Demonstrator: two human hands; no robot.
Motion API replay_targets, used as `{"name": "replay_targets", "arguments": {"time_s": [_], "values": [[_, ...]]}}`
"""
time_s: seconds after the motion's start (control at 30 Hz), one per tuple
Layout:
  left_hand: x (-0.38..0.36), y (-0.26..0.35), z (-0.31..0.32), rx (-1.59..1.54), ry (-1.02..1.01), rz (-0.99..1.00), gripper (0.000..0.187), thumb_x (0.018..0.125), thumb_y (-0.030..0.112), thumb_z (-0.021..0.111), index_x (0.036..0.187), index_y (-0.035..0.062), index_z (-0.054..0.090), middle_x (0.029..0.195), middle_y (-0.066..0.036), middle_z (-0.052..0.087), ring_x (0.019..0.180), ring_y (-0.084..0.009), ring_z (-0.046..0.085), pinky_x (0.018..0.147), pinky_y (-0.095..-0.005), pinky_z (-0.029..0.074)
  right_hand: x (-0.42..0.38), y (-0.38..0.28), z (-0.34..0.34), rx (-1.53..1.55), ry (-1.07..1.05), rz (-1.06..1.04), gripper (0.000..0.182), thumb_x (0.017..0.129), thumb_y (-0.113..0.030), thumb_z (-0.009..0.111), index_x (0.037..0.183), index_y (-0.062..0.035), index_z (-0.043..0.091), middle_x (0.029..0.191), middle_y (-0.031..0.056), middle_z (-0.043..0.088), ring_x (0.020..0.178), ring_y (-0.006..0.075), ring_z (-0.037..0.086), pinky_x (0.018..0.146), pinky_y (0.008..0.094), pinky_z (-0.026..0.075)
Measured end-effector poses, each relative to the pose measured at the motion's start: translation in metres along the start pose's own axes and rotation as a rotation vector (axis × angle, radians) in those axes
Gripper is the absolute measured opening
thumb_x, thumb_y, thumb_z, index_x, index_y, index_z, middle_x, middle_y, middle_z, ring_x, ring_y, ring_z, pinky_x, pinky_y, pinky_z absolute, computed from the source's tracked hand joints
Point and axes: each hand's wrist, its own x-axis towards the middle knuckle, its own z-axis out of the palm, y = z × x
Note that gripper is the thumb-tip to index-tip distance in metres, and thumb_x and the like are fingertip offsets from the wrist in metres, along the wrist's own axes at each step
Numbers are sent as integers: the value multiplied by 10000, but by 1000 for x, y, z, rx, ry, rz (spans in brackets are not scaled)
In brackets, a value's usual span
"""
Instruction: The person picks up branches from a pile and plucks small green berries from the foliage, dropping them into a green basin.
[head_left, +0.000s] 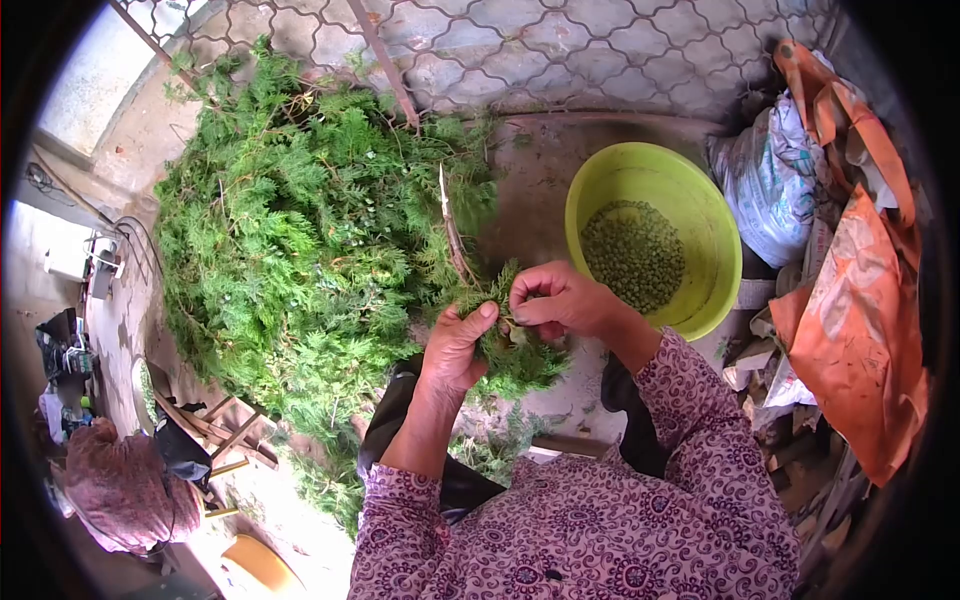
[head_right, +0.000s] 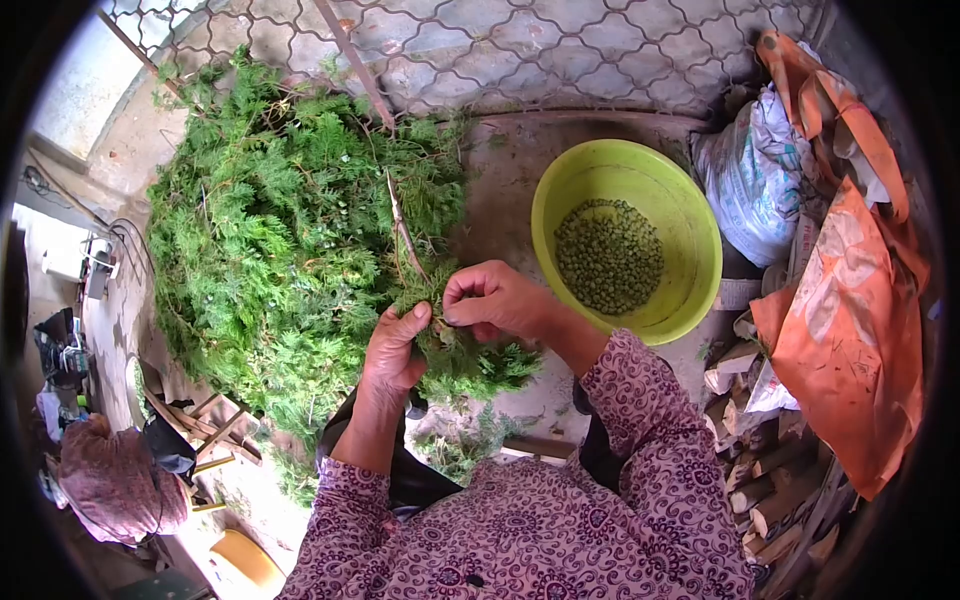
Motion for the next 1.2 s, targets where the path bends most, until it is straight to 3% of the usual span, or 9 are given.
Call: {"name": "replay_targets", "arguments": {"time_s": [0.27,0.37,0.47,0.53,0.57,0.8,1.0,1.1,1.2], "values": [[2,4,-1,-35,91,54,198,778,90,640,957,58,564,860,-42,609,771,-156,581,677,-332,494,-4,-3,5,479,-116,-114,89,759,-108,558,758,-25,525,680,29,531,451,78,459,394,202,340],[6,4,-3,9,160,97,151,785,71,628,926,56,576,851,-46,613,755,-153,583,663,-324,490,-3,-12,0,492,9,-109,55,776,-68,567,782,-34,524,661,33,536,483,54,471,402,191,349],[9,3,-7,22,171,134,137,789,59,620,920,48,578,842,-51,616,730,-153,586,648,-306,489,-1,-5,-5,152,44,-172,123,745,-114,628,778,-40,536,669,23,544,503,48,468,424,211,356],[12,0,-11,22,166,142,132,792,52,615,918,43,578,837,-54,617,717,-153,588,638,-293,489,0,3,4,-451,179,-336,219,698,-181,694,773,-35,549,648,6,543,522,47,469,454,215,365],[14,-3,-13,33,190,172,127,793,47,612,915,37,579,839,-59,618,714,-153,590,632,-287,491,-1,5,10,-511,245,-352,300,660,-247,727,763,-24,554,618,12,533,531,65,477,476,227,378],[14,-7,-5,60,184,160,127,791,36,612,914,28,578,850,-75,620,720,-165,598,634,-298,504,-2,3,14,-659,309,-344,296,664,-249,698,742,4,566,589,91,531,523,129,498,490,279,398],[9,-5,-2,10,145,93,127,788,43,616,910,43,579,829,-61,616,725,-164,598,635,-313,506,-7,-5,10,-669,220,-304,227,694,-206,650,784,-3,603,604,100,559,522,122,512,495,277,404],[5,-5,6,-25,169,72,127,789,52,618,910,53,582,819,-45,615,730,-160,598,625,-310,506,-12,-10,-1,-538,64,-324,159,731,-155,643,805,-15,625,629,21,588,538,60,516,499,226,403],[4,3,3,-23,184,89,153,789,64,622,938,57,587,839,-39,621,754,-151,596,641,-311,507,-26,-25,-12,-321,-185,-93,132,733,-122,629,809,-14,622,636,-17,576,560,32,507,505,202,395]]}}
